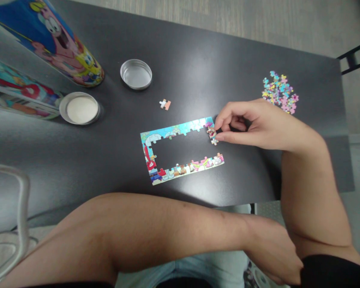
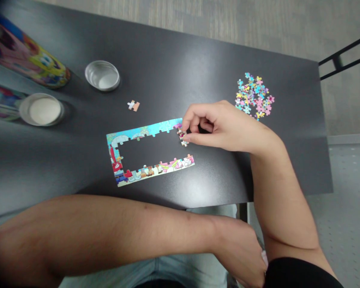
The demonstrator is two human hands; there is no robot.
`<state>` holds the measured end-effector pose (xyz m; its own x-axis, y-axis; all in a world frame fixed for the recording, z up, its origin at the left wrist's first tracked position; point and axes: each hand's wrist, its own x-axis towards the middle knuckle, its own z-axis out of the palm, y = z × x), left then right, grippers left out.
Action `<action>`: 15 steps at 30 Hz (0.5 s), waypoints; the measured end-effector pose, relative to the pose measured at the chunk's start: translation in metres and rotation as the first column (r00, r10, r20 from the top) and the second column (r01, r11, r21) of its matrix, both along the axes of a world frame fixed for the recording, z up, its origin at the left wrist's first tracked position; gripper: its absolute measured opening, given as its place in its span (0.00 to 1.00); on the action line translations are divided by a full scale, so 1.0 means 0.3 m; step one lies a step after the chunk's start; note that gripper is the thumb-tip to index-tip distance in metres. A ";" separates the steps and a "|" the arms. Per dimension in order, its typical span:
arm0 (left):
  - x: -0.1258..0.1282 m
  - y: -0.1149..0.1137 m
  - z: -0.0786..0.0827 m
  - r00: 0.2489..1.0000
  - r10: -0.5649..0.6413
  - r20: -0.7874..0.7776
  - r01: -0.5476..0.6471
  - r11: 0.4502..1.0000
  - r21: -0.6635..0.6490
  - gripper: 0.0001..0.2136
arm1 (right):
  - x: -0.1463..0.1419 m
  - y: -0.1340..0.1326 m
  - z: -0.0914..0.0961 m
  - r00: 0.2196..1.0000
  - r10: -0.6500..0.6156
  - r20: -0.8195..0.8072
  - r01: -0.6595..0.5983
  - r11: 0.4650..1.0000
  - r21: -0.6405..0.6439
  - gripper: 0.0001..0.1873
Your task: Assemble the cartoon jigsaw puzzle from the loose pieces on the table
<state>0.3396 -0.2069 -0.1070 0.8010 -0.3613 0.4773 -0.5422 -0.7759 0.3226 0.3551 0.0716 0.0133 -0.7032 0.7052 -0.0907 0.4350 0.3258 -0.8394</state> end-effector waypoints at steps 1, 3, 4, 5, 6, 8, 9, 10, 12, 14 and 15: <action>-0.001 0.005 0.002 1.000 -0.013 -0.015 0.012 1.000 -0.007 0.19 | -0.003 0.001 -0.006 1.000 -0.017 -0.016 0.017 1.000 0.017 0.08; -0.007 0.013 0.007 0.998 -0.034 -0.044 0.033 0.999 -0.021 0.20 | -0.011 0.001 -0.021 0.998 -0.061 -0.034 0.062 0.998 0.021 0.08; -0.012 0.017 0.011 0.997 -0.040 -0.065 0.038 0.999 -0.031 0.20 | -0.015 0.001 -0.028 0.996 -0.081 -0.033 0.081 0.997 0.013 0.09; -0.019 0.020 0.015 0.995 -0.033 -0.092 0.029 0.999 -0.039 0.19 | -0.019 0.000 -0.035 0.995 -0.090 -0.031 0.090 0.996 0.004 0.09; -0.025 0.023 0.020 0.993 -0.016 -0.116 0.011 0.999 -0.044 0.18 | -0.022 -0.001 -0.040 0.995 -0.090 -0.033 0.090 0.996 0.000 0.10; -0.037 0.028 0.028 0.991 0.010 -0.130 -0.016 0.999 -0.041 0.17 | -0.024 0.000 -0.046 0.997 -0.081 -0.019 0.081 0.997 -0.002 0.11; -0.041 0.031 0.031 0.992 0.016 -0.122 -0.021 0.999 -0.036 0.18 | -0.022 0.002 -0.047 0.997 -0.076 -0.006 0.076 0.997 0.000 0.11; -0.044 0.035 0.033 0.995 0.011 -0.102 -0.014 0.999 -0.031 0.18 | -0.020 0.004 -0.046 0.997 -0.072 0.006 0.072 0.997 0.001 0.12; -0.045 0.039 0.035 0.998 -0.006 -0.062 0.004 1.000 -0.025 0.19 | -0.015 0.009 -0.044 0.998 -0.065 0.021 0.065 0.998 0.009 0.12; -0.042 0.039 0.033 0.999 0.003 -0.040 -0.004 1.000 -0.016 0.22 | -0.012 0.012 -0.041 0.998 -0.058 0.021 0.058 0.998 0.023 0.11; -0.040 0.037 0.031 1.000 0.006 -0.026 -0.006 1.000 -0.009 0.26 | -0.013 0.013 -0.040 0.998 -0.055 0.022 0.054 0.998 0.027 0.11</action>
